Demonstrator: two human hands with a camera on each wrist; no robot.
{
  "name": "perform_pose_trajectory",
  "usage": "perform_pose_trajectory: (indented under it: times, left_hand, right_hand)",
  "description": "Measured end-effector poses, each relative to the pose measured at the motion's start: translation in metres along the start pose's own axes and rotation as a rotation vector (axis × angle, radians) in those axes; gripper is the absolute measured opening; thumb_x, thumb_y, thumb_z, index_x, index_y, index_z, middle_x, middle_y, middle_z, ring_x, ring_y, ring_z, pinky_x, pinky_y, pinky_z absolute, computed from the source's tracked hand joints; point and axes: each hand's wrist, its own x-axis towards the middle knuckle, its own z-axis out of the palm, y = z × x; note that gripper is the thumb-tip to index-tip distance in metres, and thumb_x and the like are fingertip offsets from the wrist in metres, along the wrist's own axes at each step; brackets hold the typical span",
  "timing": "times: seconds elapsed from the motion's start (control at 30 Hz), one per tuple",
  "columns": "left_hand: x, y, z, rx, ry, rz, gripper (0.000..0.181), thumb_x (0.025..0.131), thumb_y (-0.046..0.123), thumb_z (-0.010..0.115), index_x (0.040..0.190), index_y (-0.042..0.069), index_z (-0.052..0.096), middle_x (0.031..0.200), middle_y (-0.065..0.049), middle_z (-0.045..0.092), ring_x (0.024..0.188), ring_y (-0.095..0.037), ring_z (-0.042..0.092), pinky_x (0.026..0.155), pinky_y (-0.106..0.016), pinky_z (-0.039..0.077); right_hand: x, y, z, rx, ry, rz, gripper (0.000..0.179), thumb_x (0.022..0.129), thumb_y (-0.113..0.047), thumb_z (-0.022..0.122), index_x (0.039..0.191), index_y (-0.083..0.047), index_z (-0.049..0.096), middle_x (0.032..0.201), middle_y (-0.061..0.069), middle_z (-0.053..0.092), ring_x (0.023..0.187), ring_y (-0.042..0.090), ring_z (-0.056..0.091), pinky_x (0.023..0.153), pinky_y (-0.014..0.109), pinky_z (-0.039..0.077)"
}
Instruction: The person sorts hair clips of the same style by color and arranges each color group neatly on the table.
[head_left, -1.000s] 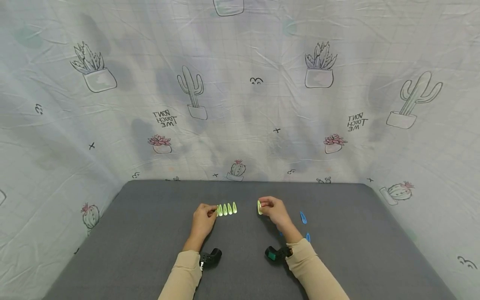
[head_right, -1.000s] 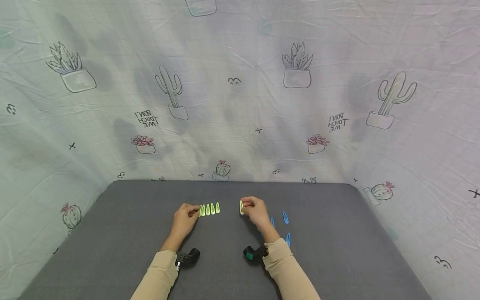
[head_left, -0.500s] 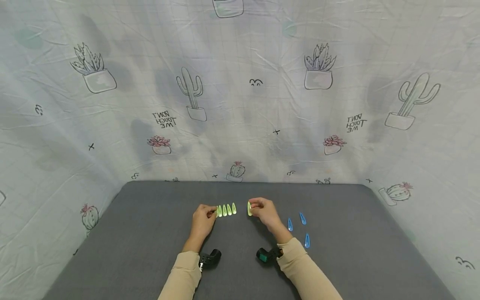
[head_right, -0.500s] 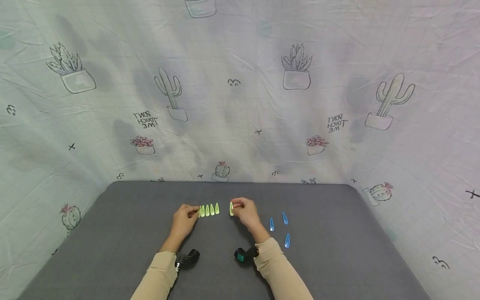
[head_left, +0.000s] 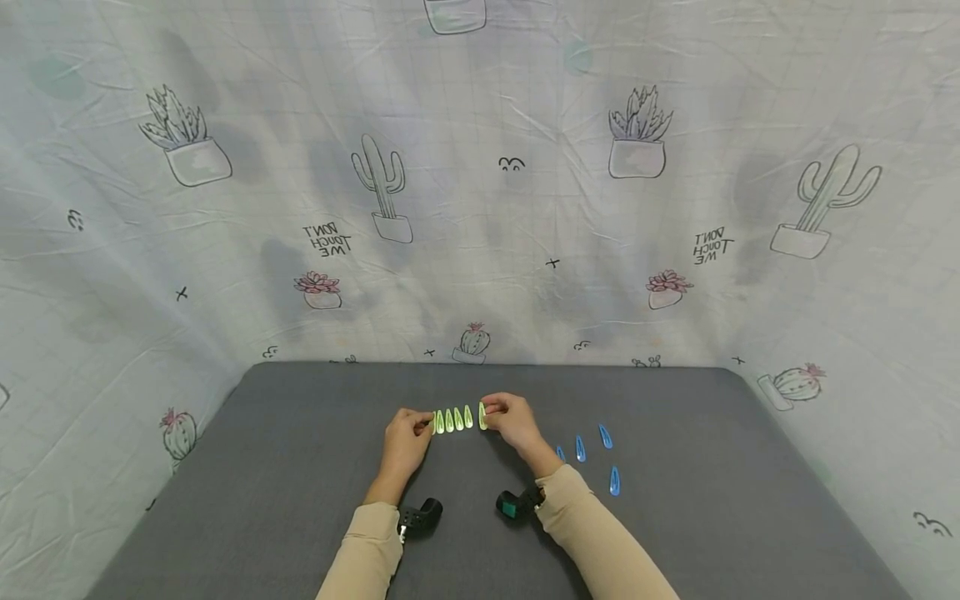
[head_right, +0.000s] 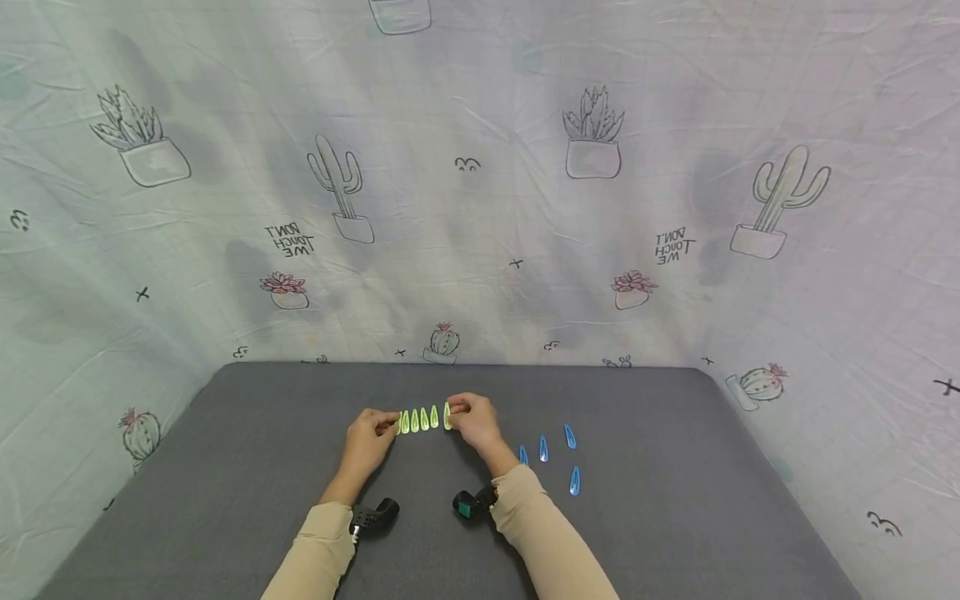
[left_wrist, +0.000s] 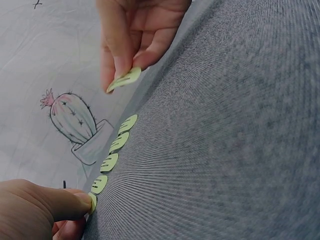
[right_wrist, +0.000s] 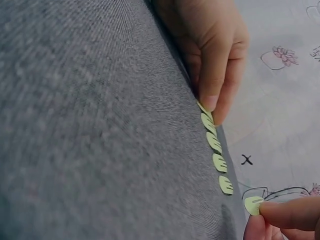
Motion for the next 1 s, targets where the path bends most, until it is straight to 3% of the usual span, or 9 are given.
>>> perform_pose_trajectory:
  times: [0.27,0.53,1.0]
  left_hand:
    - [0.000,0.000,0.000,0.002,0.001,-0.003,0.020,0.086,0.005,0.066,0.104,0.001,0.072,0.094,-0.011,0.058,0.082,-0.022,0.058,0.072,-0.037,0.050]
    - [0.000,-0.001,0.000,0.003,0.006,0.006,0.019,0.085,0.004,0.066,0.104,0.001,0.072,0.093,-0.011,0.058,0.082,-0.022,0.058,0.072,-0.037,0.050]
    - [-0.001,0.000,0.000,-0.004,0.006,0.003,0.020,0.086,0.005,0.066,0.104,0.000,0.072,0.093,-0.011,0.057,0.082,-0.022,0.058,0.073,-0.037,0.050]
  right_hand:
    - [0.007,0.002,0.007,-0.066,0.025,0.025,0.027,0.081,0.006,0.065,0.108,0.003,0.067,0.085,0.012,0.064,0.071,0.013,0.060,0.065,0.030,0.055]
    - [0.009,0.001,0.013,-0.207,0.061,-0.015,0.025,0.081,0.002,0.066,0.106,0.001,0.069,0.082,0.009,0.065,0.069,0.015,0.060,0.059,0.027,0.050]
    - [0.012,0.002,0.014,-0.299,0.071,-0.006,0.022,0.081,-0.003,0.066,0.102,-0.001,0.071,0.082,0.007,0.068,0.071,0.015,0.059,0.060,0.027,0.047]
